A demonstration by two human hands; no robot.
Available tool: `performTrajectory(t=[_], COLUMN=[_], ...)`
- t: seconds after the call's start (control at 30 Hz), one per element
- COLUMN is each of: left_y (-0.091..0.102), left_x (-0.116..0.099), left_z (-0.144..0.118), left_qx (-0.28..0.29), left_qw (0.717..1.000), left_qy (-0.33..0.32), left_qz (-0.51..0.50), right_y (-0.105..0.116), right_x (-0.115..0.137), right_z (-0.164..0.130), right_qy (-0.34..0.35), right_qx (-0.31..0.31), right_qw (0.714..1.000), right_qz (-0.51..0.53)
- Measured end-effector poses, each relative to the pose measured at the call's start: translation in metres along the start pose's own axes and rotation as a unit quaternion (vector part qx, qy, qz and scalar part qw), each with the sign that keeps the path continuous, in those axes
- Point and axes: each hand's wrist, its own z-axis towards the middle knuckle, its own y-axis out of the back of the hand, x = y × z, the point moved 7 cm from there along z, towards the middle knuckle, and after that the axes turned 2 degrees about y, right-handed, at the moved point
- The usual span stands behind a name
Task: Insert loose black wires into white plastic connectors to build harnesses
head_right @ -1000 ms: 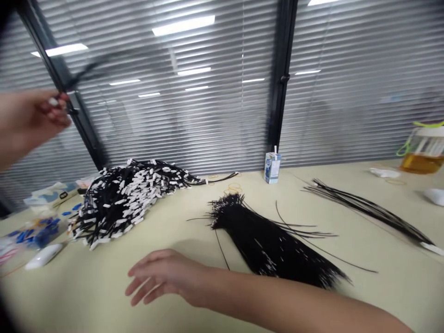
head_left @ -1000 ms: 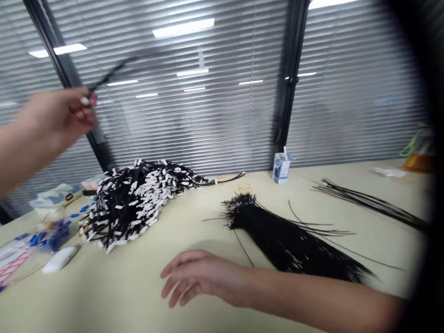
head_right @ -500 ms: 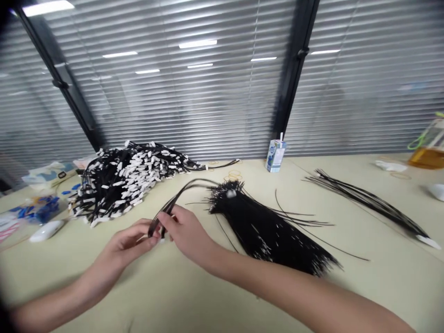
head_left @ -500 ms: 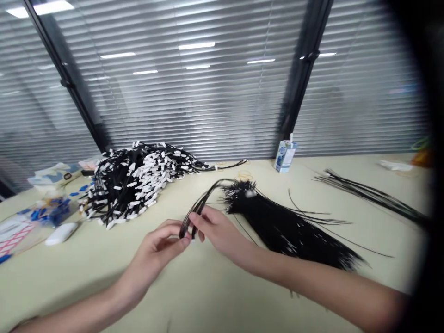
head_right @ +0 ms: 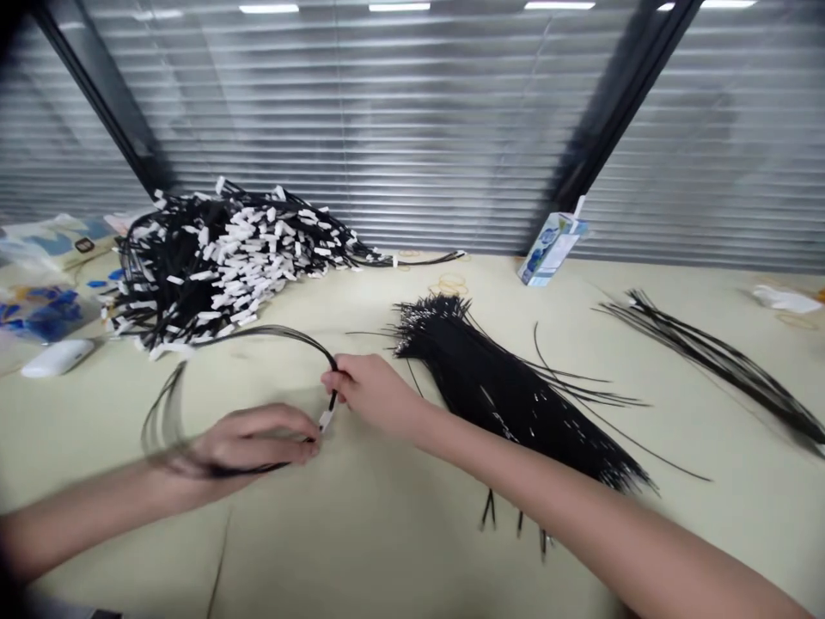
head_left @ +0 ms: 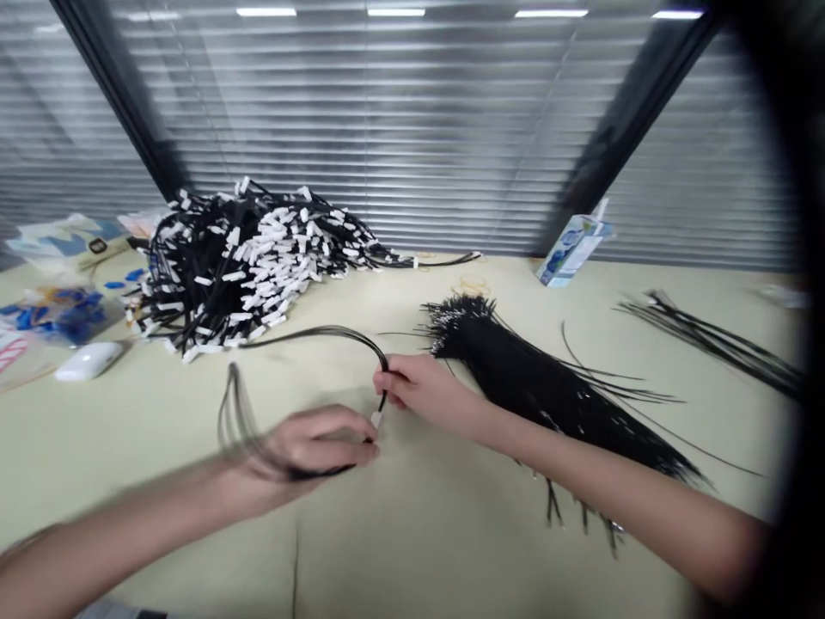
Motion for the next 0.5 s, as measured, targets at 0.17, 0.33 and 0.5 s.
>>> performTrajectory(t=[0.17, 0.33, 0.5], left_y=[-0.007, -0.009, -0.021], left_x=[-0.012, -0.013, -0.016], left_z=[-0.005, -0.003, 0.004], left_qx=[-0.051, -0.086, -0.016], left_qw=[0.988, 0.973, 0.950], left_qy=[-0.111, -0.137, -0.161], left_qz=[0.096, 0.164, 0.268], right_y=[-0.005, -0.007, -0.010], right_x=[-0.012, -0.010, -0.012], right_z=[-0.002, -0.006, -0.005], right_qy=[-0.030, -0.028, -0.034], right_qx=[0.007, 0.012, 0.045], right_qw=[1.000, 0.999, 0.998], right_qz=[0.008, 0.009, 0.033])
